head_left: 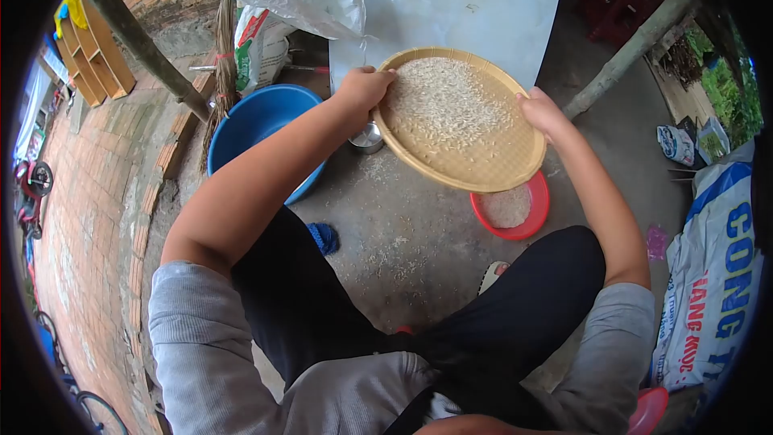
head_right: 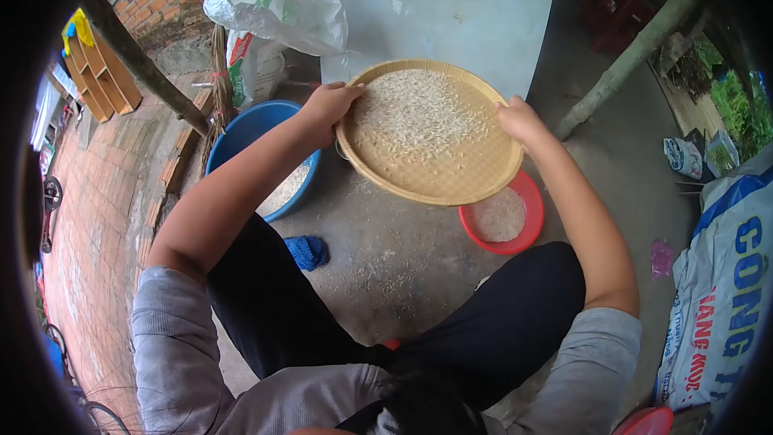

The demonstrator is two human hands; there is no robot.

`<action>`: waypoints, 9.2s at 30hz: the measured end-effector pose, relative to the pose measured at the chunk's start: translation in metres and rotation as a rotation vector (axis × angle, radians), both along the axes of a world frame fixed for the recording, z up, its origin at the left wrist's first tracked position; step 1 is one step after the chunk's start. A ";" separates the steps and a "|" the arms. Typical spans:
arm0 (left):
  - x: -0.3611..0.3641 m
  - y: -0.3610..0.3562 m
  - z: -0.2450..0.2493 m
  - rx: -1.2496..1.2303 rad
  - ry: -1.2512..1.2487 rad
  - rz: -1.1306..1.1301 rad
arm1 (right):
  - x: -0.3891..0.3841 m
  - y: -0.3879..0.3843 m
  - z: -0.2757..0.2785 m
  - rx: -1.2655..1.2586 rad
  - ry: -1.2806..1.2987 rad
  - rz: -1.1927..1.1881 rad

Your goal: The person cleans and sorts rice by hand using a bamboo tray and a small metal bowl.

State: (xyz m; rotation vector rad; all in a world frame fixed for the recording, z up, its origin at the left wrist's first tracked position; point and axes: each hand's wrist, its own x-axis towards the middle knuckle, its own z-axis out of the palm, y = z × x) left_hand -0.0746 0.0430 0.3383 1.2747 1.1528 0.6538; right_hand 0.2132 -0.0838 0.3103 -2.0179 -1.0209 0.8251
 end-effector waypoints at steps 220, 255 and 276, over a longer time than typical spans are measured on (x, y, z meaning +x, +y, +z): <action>-0.026 0.004 0.025 -0.235 -0.257 -0.028 | -0.017 -0.023 0.048 0.033 0.255 0.040; -0.040 0.029 0.002 -0.005 0.006 -0.212 | -0.043 -0.034 0.074 -0.024 0.065 0.201; -0.034 0.036 0.001 -0.035 -0.017 -0.116 | -0.036 -0.026 0.055 -0.031 0.087 0.173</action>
